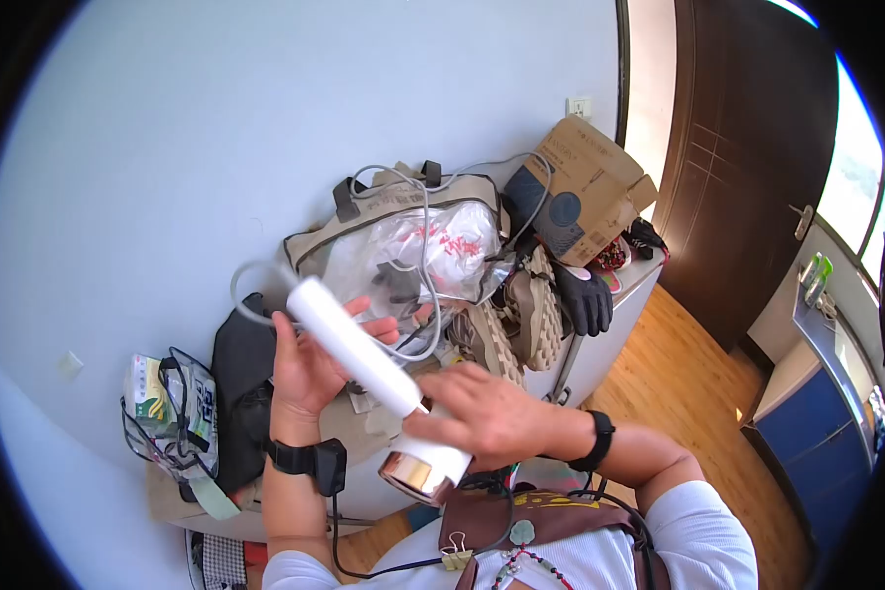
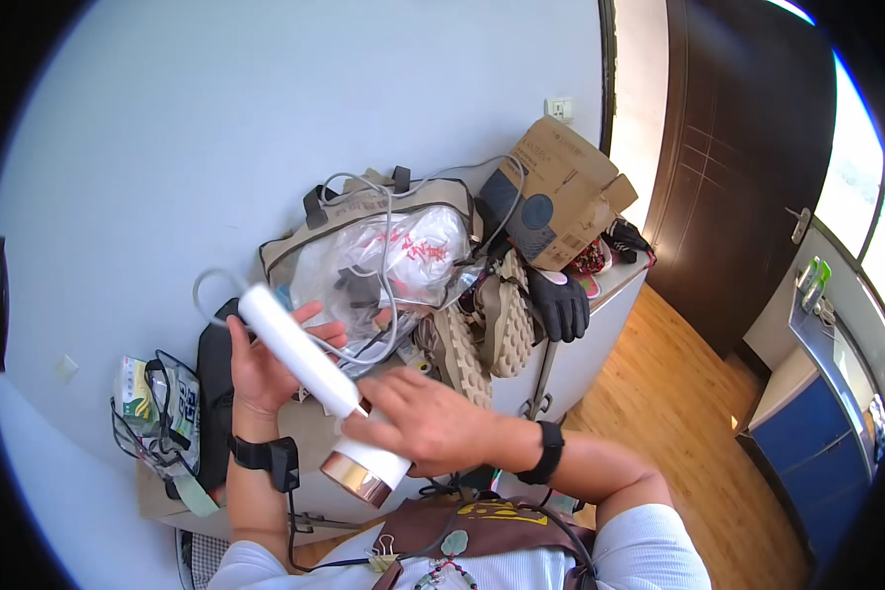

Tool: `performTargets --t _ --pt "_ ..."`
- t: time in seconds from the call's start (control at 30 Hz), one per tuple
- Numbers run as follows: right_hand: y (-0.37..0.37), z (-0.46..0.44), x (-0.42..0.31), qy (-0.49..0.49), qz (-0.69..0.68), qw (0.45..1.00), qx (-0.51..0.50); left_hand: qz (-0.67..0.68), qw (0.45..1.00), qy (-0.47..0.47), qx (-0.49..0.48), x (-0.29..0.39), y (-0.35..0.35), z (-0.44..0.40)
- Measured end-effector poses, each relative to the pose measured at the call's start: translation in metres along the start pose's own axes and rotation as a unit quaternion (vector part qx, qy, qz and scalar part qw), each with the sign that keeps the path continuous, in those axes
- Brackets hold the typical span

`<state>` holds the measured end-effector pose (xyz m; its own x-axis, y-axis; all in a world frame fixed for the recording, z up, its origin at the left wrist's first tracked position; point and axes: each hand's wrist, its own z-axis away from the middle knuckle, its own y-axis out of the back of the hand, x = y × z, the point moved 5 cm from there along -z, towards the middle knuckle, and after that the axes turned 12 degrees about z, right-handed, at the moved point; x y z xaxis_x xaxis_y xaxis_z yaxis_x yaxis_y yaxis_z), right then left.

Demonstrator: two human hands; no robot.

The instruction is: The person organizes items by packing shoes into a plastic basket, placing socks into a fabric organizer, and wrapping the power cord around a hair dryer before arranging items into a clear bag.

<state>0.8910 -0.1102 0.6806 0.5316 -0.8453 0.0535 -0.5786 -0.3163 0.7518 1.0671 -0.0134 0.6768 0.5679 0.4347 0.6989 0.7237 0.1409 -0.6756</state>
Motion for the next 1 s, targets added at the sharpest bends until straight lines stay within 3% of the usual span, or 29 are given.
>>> performTargets --t 0.07,0.23,0.3,0.4,0.47,0.5,0.57,0.6,0.63,0.7,0.8,0.83,0.93,0.97,1.0 --pt "-0.02 0.005 -0.005 0.071 0.078 0.994 -0.015 -0.099 0.994 -0.021 -0.029 0.006 -0.003 0.005" --pt "-0.032 0.015 0.016 0.079 0.012 0.996 -0.04 -0.184 0.98 -0.076 -0.017 0.003 -0.016 0.034" --pt "-0.016 0.013 0.042 0.005 -0.007 1.0 -0.009 -0.233 0.96 -0.153 -0.035 0.005 -0.027 0.05" --pt "0.001 0.013 0.082 -0.061 -0.016 0.996 0.059 -0.243 0.941 -0.232 0.045 0.03 -0.037 0.083" --pt "0.019 -0.006 0.091 -0.176 0.005 0.976 0.128 -0.222 0.937 -0.262 0.069 0.04 -0.049 0.105" --pt "0.009 -0.011 0.089 -0.171 -0.006 0.977 0.125 -0.225 0.933 -0.274 0.069 0.044 -0.057 0.115" --pt "-0.039 -0.025 0.072 -0.031 -0.05 0.998 -0.027 -0.292 0.915 -0.274 0.043 0.049 -0.076 0.132" --pt "-0.062 -0.03 0.061 0.045 -0.051 0.996 -0.052 -0.3 0.908 -0.29 0.042 0.053 -0.083 0.141" --pt "-0.076 -0.033 0.059 0.054 -0.059 0.996 -0.051 -0.307 0.899 -0.309 0.04 0.058 -0.089 0.151" --pt "-0.095 -0.045 0.053 0.043 -0.067 0.996 -0.032 -0.295 0.888 -0.349 0.047 0.074 -0.092 0.177" --pt "-0.076 -0.059 0.082 -0.116 -0.108 0.985 0.071 -0.291 0.85 -0.432 0.074 0.095 -0.097 0.228" --pt "-0.07 -0.059 0.089 -0.204 -0.093 0.968 0.113 -0.299 0.83 -0.462 0.089 0.099 -0.098 0.248" --pt "-0.054 -0.08 0.095 -0.211 0.065 0.964 0.15 -0.345 0.813 -0.464 0.074 0.107 -0.104 0.298" --pt "-0.05 -0.091 0.09 -0.253 0.137 0.953 0.098 -0.369 0.807 -0.458 0.048 0.106 -0.11 0.312" --pt "-0.067 -0.108 0.085 -0.14 0.195 0.97 0.038 -0.347 0.783 -0.513 0.062 0.101 -0.12 0.333"
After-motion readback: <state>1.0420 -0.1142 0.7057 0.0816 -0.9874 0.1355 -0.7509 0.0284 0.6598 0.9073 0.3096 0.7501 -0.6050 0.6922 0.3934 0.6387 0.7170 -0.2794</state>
